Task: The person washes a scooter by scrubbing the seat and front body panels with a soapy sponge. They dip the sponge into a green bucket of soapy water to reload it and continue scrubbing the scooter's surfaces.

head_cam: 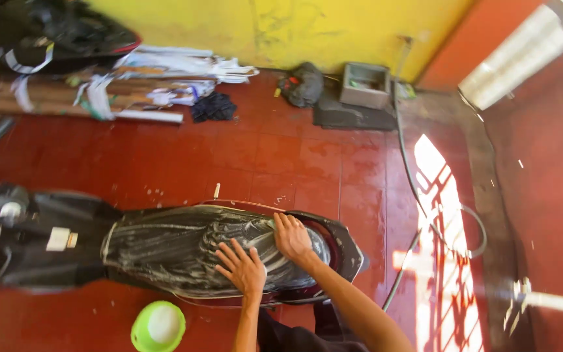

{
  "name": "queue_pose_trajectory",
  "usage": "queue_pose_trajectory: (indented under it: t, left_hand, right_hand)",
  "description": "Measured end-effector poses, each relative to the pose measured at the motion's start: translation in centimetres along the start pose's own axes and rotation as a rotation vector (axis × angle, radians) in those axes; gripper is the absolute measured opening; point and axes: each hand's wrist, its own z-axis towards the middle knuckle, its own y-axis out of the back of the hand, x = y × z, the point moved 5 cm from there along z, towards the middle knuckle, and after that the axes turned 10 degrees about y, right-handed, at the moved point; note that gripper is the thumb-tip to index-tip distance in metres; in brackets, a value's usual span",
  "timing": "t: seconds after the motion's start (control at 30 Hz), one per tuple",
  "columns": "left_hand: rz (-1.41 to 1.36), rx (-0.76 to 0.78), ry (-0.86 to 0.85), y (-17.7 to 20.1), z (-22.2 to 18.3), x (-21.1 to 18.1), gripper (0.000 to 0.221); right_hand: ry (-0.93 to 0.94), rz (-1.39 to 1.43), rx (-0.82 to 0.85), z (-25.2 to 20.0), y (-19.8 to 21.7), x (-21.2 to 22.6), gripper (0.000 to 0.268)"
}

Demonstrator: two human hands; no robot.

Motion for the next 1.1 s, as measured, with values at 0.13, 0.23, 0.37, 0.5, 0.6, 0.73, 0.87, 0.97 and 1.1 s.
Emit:
queue_pose_trajectory:
  t: [0.13, 0.23, 0.37, 0.5, 0.6, 0.73, 0.87, 0.97, 1.1]
  left_hand:
    - [-0.023, -0.038, 0.094, 1.1, -3.1, -3.5, 0.075]
    - [-0.009, -0.001, 0.219, 0.3, -3.2, -4.0, 0.072]
    - [0.015, 0.040, 0.263, 0.8, -3.2, -4.9, 0.068]
    - [0.020, 0.066, 0.253, 0.9, -3.1, -5.1, 0.061]
    - [-0.018, 0.080, 0.222, 1.8, -3.4, -5.6, 0.056]
    - [-0.002, 0.045, 0.202, 1.4, -3.4, -5.2, 0.054]
    - [-0.039, 0.110, 0.191, 1.0, -2.8, -4.2, 0.061]
    - [-0.029, 0.145, 0.171, 1.2, -1.0, -3.1, 0.065]
    - [0.018, 0.158, 0.216, 1.9, 1.9, 0.0, 0.070]
  right_hand:
    - [0.006, 0.122, 0.173, 0.3, -7.4, -3.6, 0.032]
    - [0.132, 0.015, 0.180, -1.0, -8.6, -5.1, 0.036]
    - [0.322, -0.011, 0.084, -3.8, -0.8, -3.7, 0.046]
    - [0.397, -0.009, 0.145, -8.5, 1.7, -3.1, 0.054]
    - [0.353, 0.008, 0.179, -8.5, -0.4, -3.6, 0.059]
    - [0.320, 0.063, 0.183, -5.1, -2.6, -2.6, 0.058]
    - [0.232, 0.054, 0.176, -1.3, -8.3, -2.9, 0.055]
    - [0.158, 0.040, 0.228, -0.2, -10.1, -3.6, 0.053]
    - [0.093, 0.003, 0.297, -0.1, -8.7, -3.2, 0.053]
